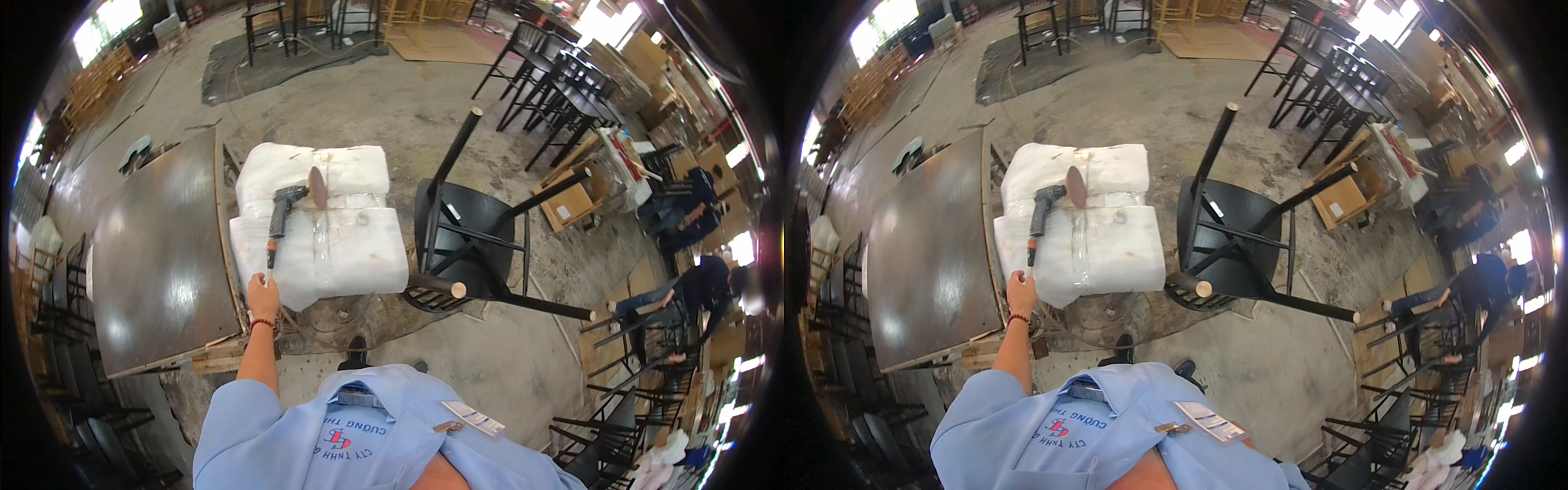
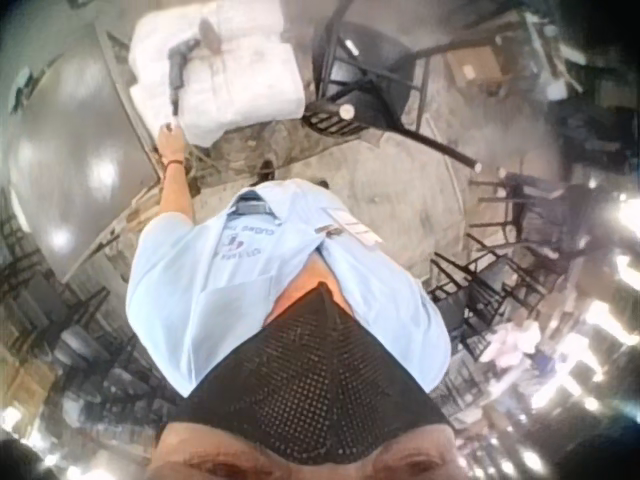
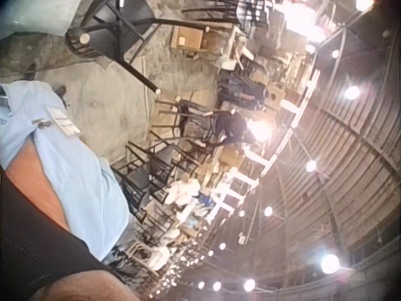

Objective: The person uses a handheld rotary tool with a polishing pad to smooth the ends of chair legs, then wipes each leg with a cloth. They repeat this process on multiple chairs, moving each finished chair aside and bringing a new one into position.

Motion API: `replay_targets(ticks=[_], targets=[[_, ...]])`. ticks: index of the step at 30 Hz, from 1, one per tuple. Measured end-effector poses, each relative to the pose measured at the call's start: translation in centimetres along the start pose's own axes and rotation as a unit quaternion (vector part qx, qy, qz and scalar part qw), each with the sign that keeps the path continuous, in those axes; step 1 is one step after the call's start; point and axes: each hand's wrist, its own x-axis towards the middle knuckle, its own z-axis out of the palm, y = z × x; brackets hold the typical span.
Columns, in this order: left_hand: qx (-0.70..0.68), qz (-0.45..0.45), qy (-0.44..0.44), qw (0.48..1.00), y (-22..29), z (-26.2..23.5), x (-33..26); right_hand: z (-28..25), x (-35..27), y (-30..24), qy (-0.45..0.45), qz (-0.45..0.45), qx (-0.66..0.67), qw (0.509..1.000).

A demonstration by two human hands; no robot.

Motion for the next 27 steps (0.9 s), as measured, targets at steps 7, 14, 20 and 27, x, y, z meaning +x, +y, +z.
replay_targets(ticks=[7,14,20,27], targets=[[0.041,0.039,0.028,0.998,-4.0,-3.8,-4.2,-5.3,0.6,-4.0,0.089,-0.107,0.215,0.967],[0.049,-0.076,0.063,0.994,-9.0,-7.0,-9.6,-5.6,-0.5,-1.4,0.038,-0.081,-0.027,0.996],[0.101,-0.187,0.012,0.977,-6.7,-4.5,-10.9,-3.0,0.9,-1.8,-0.029,-0.091,-0.127,0.987],[0.004,-0.174,0.024,0.984,-6.3,-3.0,-10.3,-4.2,0.1,-8.2,-0.012,-0.200,-0.138,0.970]])
